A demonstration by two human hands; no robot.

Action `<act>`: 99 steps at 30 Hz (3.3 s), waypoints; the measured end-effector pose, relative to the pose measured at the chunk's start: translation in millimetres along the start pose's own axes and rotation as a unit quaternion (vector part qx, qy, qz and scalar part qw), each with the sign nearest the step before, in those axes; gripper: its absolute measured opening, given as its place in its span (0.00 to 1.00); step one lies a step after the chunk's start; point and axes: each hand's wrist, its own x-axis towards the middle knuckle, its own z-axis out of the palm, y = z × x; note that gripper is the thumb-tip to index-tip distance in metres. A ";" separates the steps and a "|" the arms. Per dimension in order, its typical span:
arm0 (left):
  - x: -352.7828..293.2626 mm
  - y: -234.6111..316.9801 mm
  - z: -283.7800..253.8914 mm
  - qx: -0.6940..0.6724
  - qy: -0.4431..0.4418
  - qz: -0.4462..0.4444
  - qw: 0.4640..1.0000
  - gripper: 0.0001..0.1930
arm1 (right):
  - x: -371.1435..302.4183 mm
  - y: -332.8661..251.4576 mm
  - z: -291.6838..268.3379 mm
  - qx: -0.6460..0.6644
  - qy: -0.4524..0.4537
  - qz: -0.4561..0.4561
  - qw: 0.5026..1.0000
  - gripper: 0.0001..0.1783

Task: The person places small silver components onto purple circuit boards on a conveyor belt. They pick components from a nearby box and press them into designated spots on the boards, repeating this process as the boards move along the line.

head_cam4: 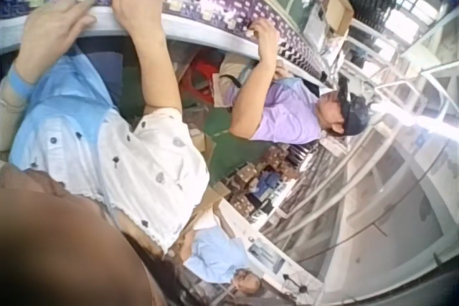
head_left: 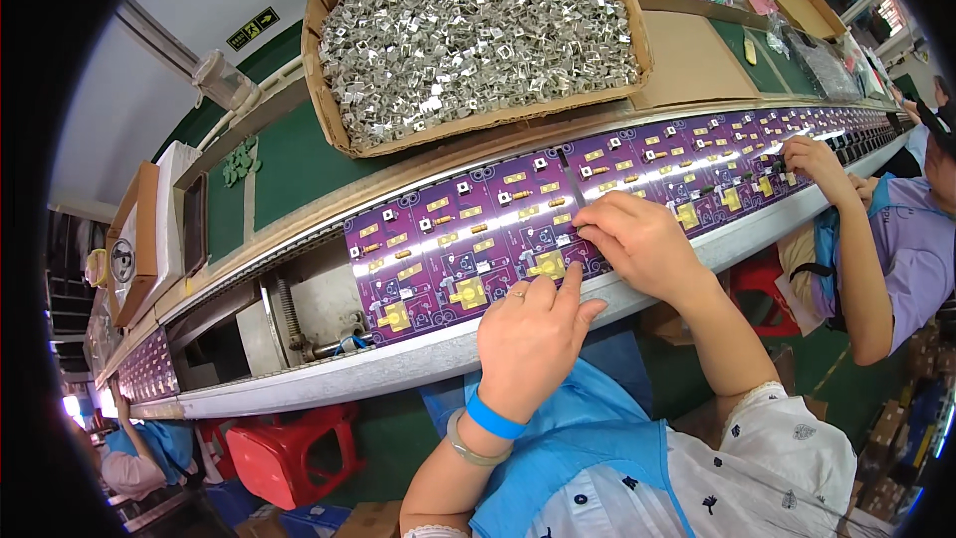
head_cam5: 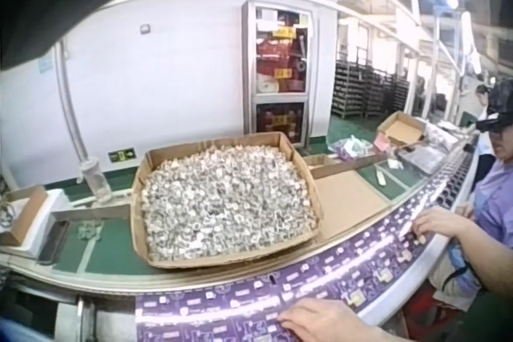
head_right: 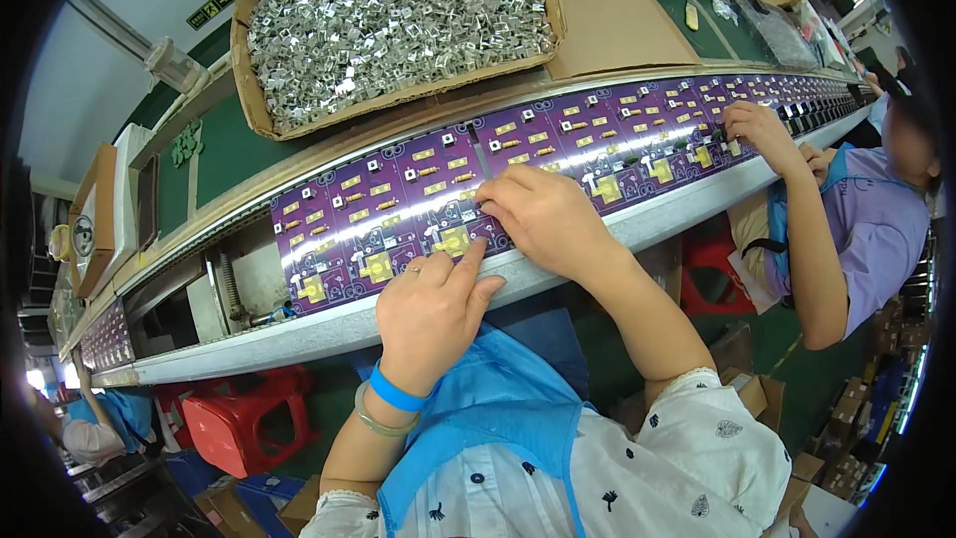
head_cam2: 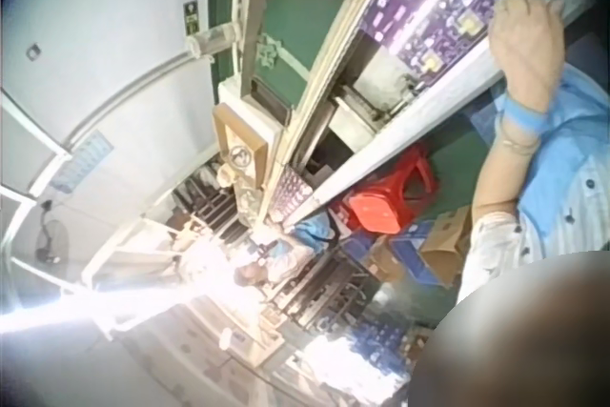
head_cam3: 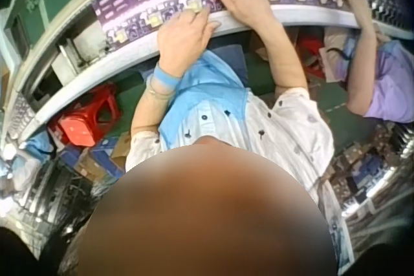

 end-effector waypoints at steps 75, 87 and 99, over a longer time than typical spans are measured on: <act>-61.6 20.3 -16.6 -0.568 -0.008 -0.197 0.799 0.35 | -48.2 -95.8 -10.4 0.253 -0.075 -0.012 0.964 0.12; -39.6 -36.5 -38.8 -0.059 0.082 -0.030 0.994 0.14 | 10.1 -66.1 2.3 0.205 0.000 0.043 0.978 0.11; -36.9 -52.7 -26.6 0.028 0.040 -0.006 0.999 0.23 | 37.5 -55.8 35.2 -0.001 -0.081 -0.040 0.996 0.05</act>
